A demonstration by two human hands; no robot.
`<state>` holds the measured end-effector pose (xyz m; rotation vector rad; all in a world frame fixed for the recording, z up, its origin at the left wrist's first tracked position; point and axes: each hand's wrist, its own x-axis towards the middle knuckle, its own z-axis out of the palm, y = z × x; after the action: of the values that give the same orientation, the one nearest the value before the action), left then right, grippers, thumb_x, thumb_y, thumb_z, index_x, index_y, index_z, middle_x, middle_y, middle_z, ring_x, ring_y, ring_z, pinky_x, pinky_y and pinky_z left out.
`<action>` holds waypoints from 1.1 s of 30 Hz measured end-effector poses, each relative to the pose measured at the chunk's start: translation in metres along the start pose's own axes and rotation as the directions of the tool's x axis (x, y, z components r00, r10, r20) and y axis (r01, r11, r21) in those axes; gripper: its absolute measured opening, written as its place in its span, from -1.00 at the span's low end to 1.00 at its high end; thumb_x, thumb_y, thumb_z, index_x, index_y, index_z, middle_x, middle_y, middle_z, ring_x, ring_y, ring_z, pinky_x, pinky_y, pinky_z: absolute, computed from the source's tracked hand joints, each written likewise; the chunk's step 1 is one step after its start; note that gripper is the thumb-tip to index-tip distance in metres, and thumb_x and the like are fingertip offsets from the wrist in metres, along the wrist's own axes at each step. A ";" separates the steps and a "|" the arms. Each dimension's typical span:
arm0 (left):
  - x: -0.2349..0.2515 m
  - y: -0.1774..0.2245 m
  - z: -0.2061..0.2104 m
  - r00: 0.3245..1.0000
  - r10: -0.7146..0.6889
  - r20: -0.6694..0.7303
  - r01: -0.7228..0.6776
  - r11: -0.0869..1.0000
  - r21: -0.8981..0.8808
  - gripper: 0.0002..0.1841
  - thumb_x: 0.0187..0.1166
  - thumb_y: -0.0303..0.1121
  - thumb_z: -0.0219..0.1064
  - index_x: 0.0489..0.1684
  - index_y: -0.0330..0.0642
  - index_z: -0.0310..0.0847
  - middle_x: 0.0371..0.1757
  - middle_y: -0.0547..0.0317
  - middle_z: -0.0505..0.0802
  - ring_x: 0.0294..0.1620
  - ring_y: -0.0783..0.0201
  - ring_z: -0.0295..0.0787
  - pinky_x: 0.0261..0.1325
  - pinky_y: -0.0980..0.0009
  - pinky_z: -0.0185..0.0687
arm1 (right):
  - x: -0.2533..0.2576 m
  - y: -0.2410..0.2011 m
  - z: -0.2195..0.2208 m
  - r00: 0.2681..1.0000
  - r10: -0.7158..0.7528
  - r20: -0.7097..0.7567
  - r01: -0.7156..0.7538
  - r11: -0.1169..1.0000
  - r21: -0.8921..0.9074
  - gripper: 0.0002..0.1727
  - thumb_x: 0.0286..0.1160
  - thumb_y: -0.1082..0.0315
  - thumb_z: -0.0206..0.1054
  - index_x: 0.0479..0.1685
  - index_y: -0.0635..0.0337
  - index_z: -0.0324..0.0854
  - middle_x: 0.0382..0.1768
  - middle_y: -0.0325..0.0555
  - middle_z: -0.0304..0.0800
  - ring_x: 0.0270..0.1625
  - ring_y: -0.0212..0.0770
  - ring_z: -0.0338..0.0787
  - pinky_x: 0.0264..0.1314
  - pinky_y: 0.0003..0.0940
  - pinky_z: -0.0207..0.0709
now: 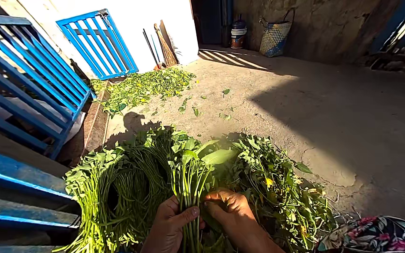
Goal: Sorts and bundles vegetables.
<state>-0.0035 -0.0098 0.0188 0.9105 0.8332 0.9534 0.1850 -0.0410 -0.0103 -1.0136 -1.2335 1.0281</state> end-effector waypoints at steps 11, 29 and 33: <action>-0.006 0.007 -0.001 0.994 0.076 -0.084 -0.055 0.973 0.225 -0.74 0.41 -0.77 0.28 0.01 -0.40 0.63 -0.27 -0.11 0.89 -0.35 0.02 0.91 -0.21 0.10 0.92 | 0.004 0.024 -0.022 0.997 -0.076 -0.030 0.035 0.733 -0.679 -0.76 0.45 0.13 0.28 -0.32 0.07 0.73 -0.34 -0.17 0.74 -0.31 -0.23 0.77 -0.33 -0.20 0.65; 0.009 0.017 0.002 0.931 0.033 -0.364 -0.050 0.998 -0.036 -0.83 0.78 -0.62 -0.03 0.03 -0.27 0.48 -0.20 -0.06 0.91 -0.12 -0.01 0.96 0.06 0.00 0.91 | 0.007 0.175 -0.163 0.705 0.503 -0.500 -0.707 0.553 -0.441 -0.68 0.68 0.26 0.24 0.23 0.15 0.78 0.15 0.08 0.86 0.28 0.02 0.80 0.46 0.10 0.54; 0.013 0.013 0.001 0.909 0.038 -0.415 -0.059 0.997 -0.039 -0.84 0.78 -0.60 0.00 0.03 -0.26 0.49 -0.33 0.05 0.87 -0.28 0.09 0.94 -0.02 0.03 0.92 | 0.016 0.144 -0.141 0.800 0.356 -0.484 -0.490 0.852 -0.183 -0.80 0.49 0.40 0.44 -0.01 0.23 0.85 -0.10 -0.06 0.94 -0.03 -0.30 0.88 0.21 -0.29 0.70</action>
<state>-0.0018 0.0053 0.0287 0.6937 1.1441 1.2306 0.3189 0.0032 -0.1557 -1.7221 -0.8089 0.8901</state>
